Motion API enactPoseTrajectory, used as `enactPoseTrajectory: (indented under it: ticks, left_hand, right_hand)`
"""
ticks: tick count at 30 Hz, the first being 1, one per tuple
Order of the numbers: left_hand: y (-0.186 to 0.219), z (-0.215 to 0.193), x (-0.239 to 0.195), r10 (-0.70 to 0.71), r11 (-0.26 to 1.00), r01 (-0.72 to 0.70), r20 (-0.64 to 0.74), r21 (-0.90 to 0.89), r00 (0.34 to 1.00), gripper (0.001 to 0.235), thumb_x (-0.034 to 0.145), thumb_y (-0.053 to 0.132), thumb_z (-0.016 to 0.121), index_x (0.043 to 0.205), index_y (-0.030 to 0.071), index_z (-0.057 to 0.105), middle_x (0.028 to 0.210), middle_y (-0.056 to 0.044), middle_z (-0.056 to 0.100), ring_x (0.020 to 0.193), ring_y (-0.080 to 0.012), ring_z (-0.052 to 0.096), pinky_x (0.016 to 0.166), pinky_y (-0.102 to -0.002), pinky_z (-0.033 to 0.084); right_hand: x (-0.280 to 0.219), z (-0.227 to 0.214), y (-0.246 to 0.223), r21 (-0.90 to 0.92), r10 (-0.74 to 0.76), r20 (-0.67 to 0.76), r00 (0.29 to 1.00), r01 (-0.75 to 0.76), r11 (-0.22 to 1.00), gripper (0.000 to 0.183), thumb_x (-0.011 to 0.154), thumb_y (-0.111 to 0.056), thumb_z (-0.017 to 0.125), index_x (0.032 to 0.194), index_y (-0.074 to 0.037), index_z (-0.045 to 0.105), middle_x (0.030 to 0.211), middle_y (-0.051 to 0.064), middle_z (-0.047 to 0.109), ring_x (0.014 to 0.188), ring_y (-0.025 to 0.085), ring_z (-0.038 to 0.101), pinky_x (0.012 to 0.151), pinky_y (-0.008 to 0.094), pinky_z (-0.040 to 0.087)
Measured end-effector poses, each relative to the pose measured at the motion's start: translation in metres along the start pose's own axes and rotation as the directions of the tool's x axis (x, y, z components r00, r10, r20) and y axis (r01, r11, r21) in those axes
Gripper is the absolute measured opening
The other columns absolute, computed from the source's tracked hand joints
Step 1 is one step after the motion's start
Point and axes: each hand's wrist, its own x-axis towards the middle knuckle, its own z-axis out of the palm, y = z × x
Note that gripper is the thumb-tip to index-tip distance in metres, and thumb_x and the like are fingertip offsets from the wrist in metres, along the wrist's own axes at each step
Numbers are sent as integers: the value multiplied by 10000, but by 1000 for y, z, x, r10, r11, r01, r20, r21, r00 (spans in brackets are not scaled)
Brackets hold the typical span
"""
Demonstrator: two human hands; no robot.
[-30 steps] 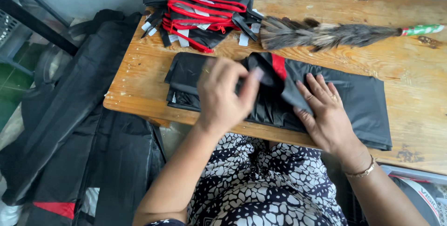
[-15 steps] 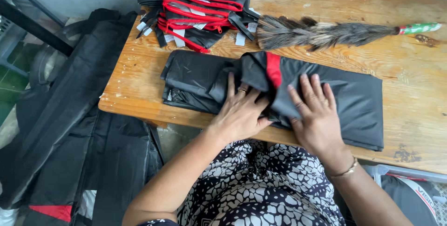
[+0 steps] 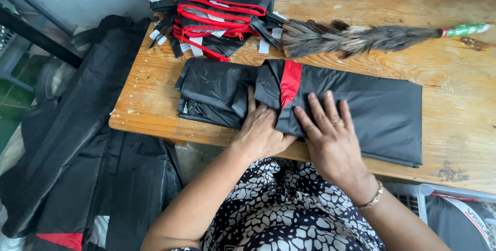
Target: The person uses a feather duster to wipe a black fabric item on a wooden table, then folds the fabric into a compact rectangular shape. The duster is set aside, and the person smooths and folds the fabric multiple times until it is neatly stacked.
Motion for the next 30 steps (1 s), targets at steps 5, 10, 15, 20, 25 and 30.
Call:
enactPoseTrajectory:
  ticks: [5, 10, 15, 20, 25, 30]
  left_hand:
    - [-6, -3, 4, -32, 999, 33, 51, -17, 998, 654, 906, 541, 358, 1024, 39, 761, 916, -296, 739, 1064, -464, 695, 1198, -737, -8]
    - [-37, 12, 4, -13, 1000, 13, 134, -3, 991, 656, 793, 524, 612, 1187, 13, 731, 1192, -271, 709, 1249, -464, 609, 1209, -718, 8]
    - [-55, -31, -8, -84, 996, 81, 87, 45, 993, 866, 834, 526, 713, 1524, 62, 472, 1548, -282, 436, 1512, -499, 230, 1144, -783, 95]
    - [-87, -15, -11, -43, 978, 123, -407, 171, 912, 344, 983, 272, 567, 1222, 74, 719, 1300, -183, 660, 1268, -427, 580, 1059, -673, 348]
    - [-15, 2, 5, 275, 961, -191, -620, 201, 735, 335, 903, 259, 665, 1122, 12, 717, 1337, -230, 599, 1298, -467, 504, 1068, -651, 343]
    - [-13, 32, 34, 83, 982, -56, -149, 178, 985, 622, 1034, 552, 349, 1494, 175, 531, 1647, -169, 345, 1547, -496, 109, 1140, -809, -71]
  right_hand:
    - [-1, 0, -8, 6, 18, 34, 999, -18, 1000, 758, 872, -344, 642, 1590, -252, 421, 1695, 105, 329, 1580, 357, 229, 1272, 578, 130]
    - [0, 3, -7, 19, 12, 44, 999, -12, 1000, 720, 920, -461, 609, 1587, -270, 418, 1691, 83, 332, 1578, 331, 237, 1267, 569, 144]
    - [-1, 9, -7, 19, 39, 107, 993, -42, 999, 618, 981, -456, 521, 1571, -294, 434, 1694, 49, 323, 1584, 302, 220, 1268, 563, 127]
    - [1, 9, -9, -46, 32, 125, 992, -27, 999, 629, 965, -473, 526, 1558, -277, 452, 1680, 68, 353, 1568, 319, 271, 1262, 582, 156]
    - [-2, 18, -9, -78, 41, 112, 993, -32, 996, 638, 934, -484, 547, 1529, -261, 494, 1678, 74, 367, 1568, 323, 281, 1261, 592, 163]
    - [-3, 23, -4, -65, 67, 206, 976, -55, 996, 597, 986, -553, 450, 1505, -264, 498, 1691, 45, 320, 1605, 286, 166, 1284, 553, 84]
